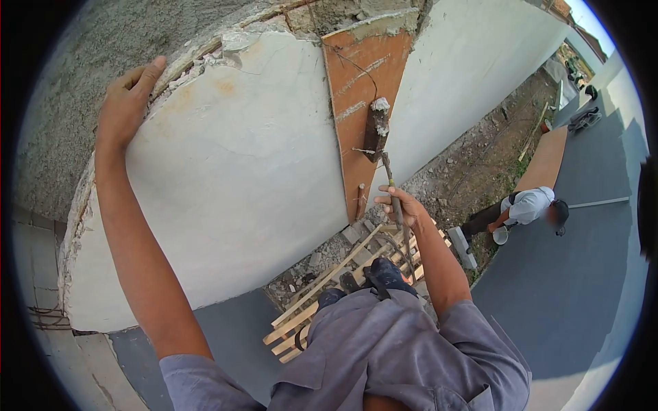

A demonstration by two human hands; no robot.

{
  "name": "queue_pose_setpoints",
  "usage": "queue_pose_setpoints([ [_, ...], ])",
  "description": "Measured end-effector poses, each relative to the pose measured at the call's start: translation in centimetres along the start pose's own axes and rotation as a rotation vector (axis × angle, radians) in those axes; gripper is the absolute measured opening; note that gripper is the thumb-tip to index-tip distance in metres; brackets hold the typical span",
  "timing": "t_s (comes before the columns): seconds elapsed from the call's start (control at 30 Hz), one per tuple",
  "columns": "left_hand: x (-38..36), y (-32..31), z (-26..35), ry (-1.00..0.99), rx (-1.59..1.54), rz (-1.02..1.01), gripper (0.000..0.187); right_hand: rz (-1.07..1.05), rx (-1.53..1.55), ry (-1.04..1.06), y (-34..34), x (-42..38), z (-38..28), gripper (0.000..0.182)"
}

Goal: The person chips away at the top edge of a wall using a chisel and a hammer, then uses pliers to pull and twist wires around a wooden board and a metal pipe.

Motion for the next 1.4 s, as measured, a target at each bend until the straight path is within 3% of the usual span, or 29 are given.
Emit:
queue_pose_setpoints([
  [0.03,-0.1,0.0,0.0,0.003,0.004,0.009,0.057,0.022,-0.045,0.021,0.6,0.6,0.1,0.045],
  [0.13,-0.1,0.4,0.4,-0.005,0.008,0.053,0.056,0.567,-1.279,0.533,2.1,0.3,-3.4,0.049],
  [0.33,-0.2,0.3,0.7,-0.010,0.002,0.016,0.057,0.292,-0.741,0.216,2.5,0.5,-2.2,0.038],
  [0.37,0.0,0.6,0.6,0.004,0.021,0.044,0.058,0.240,-0.599,0.097,2.8,1.0,-1.3,0.047],
  [0.47,-0.1,-0.1,-0.4,0.047,0.047,0.061,0.060,0.098,-0.145,0.018,0.7,-1.5,-0.1,0.064],
  [0.5,0.1,-0.1,-0.6,0.059,0.033,0.047,0.060,0.015,-0.107,0.023,0.3,-1.5,0.2,0.072],
  [0.6,-0.3,-0.1,-0.1,0.094,0.035,0.040,0.062,0.022,-0.242,0.036,1.5,-0.3,0.5,0.059],
  [0.63,-0.2,-0.1,-0.1,0.085,0.042,0.046,0.062,0.259,-0.700,0.198,3.3,0.7,-0.4,0.055],
  [0.73,0.1,-0.1,-0.4,0.078,0.054,0.050,0.063,0.758,-1.411,0.937,4.9,-0.8,-4.0,0.044],
  [0.77,0.1,0.0,-0.6,0.085,0.053,0.056,0.063,0.763,-1.397,1.020,6.7,0.9,-3.6,0.040],
  [0.87,0.4,0.2,-0.8,0.044,0.081,0.080,0.064,0.372,-0.662,0.245,5.8,0.7,-1.2,0.035],
  [0.9,0.5,0.1,-0.9,0.050,0.079,0.080,0.065,0.306,-0.380,0.104,4.6,-0.3,-0.1,0.035],
  [1.0,0.5,0.0,-1.4,0.080,0.071,0.072,0.066,0.107,-0.077,0.007,3.7,0.0,0.9,0.039],
  [1.1,0.4,0.0,-1.2,0.110,0.063,0.050,0.069,0.459,-1.148,0.625,5.0,0.9,-3.0,0.052],
  [1.2,0.3,-0.1,-1.3,0.143,0.073,0.029,0.070,0.837,-1.581,0.695,5.2,-0.9,-5.4,0.058],
  [1.23,0.4,0.0,-1.2,0.118,0.079,0.052,0.070,0.787,-1.616,0.637,5.4,-0.3,-5.4,0.050],
  [1.33,0.4,0.3,-1.3,0.081,0.097,0.093,0.070,0.261,-0.655,0.161,3.9,0.3,-1.7,0.041],
  [1.37,0.2,0.2,-1.0,0.095,0.090,0.087,0.070,0.202,-0.553,0.079,3.2,0.2,-1.2,0.032],
  [1.4,0.1,0.2,-0.9,0.107,0.080,0.085,0.070,0.147,-0.427,0.072,3.2,0.5,-0.8,0.037],
])
Point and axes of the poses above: each hand's wrist, its own x-axis towards the middle knuckle, its own y-axis out of the back of the hand, z = x × y, the point moved 8 cm from there along x, towards the middle knuckle, and after that the axes turned 14 degrees about z, right-handed, at the moved point
